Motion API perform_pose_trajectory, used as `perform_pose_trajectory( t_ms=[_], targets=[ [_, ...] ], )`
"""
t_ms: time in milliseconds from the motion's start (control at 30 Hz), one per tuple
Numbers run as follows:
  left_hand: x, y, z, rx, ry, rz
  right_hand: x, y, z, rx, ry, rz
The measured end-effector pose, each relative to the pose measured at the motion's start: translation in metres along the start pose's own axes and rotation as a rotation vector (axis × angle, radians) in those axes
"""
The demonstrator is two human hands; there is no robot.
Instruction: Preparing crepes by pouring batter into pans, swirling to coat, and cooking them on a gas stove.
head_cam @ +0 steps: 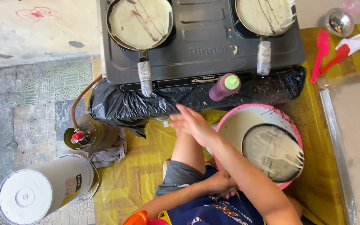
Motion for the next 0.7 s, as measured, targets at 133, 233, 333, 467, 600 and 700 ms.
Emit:
perform_pose_trajectory(
  t_ms=[133,233,333,467,600,700],
  targets=[
    [-0.016,-0.055,0.020,0.004,-0.085,-0.095,0.106,0.052,-0.108,0.251,0.138,0.027],
    [-0.036,-0.116,0.053,0.026,-0.188,-0.212,0.114,0.075,-0.138,0.377,0.185,-0.110],
    [-0.061,-0.182,0.089,0.050,-0.285,-0.327,0.041,0.133,-0.128,0.425,0.251,-0.029],
    [-0.113,-0.271,0.149,-0.010,-0.425,-0.454,-0.068,0.188,-0.066,0.446,0.342,0.137],
    [-0.127,-0.314,0.259,-0.267,-0.672,-0.506,-0.142,0.192,0.046,0.380,0.277,0.304],
    [-0.125,-0.324,0.334,-0.364,-0.869,-0.518,-0.167,0.135,0.141,0.383,0.253,0.338]
  ],
)
Point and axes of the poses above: each hand's wrist, its own x-axis towards the middle knuckle, its own z-axis out of the back of the hand, y = z × x, the point moved 9 cm from there along x, towards the middle knuckle, and after that the axes turned 13 degrees about -y, right-handed, at the moved point
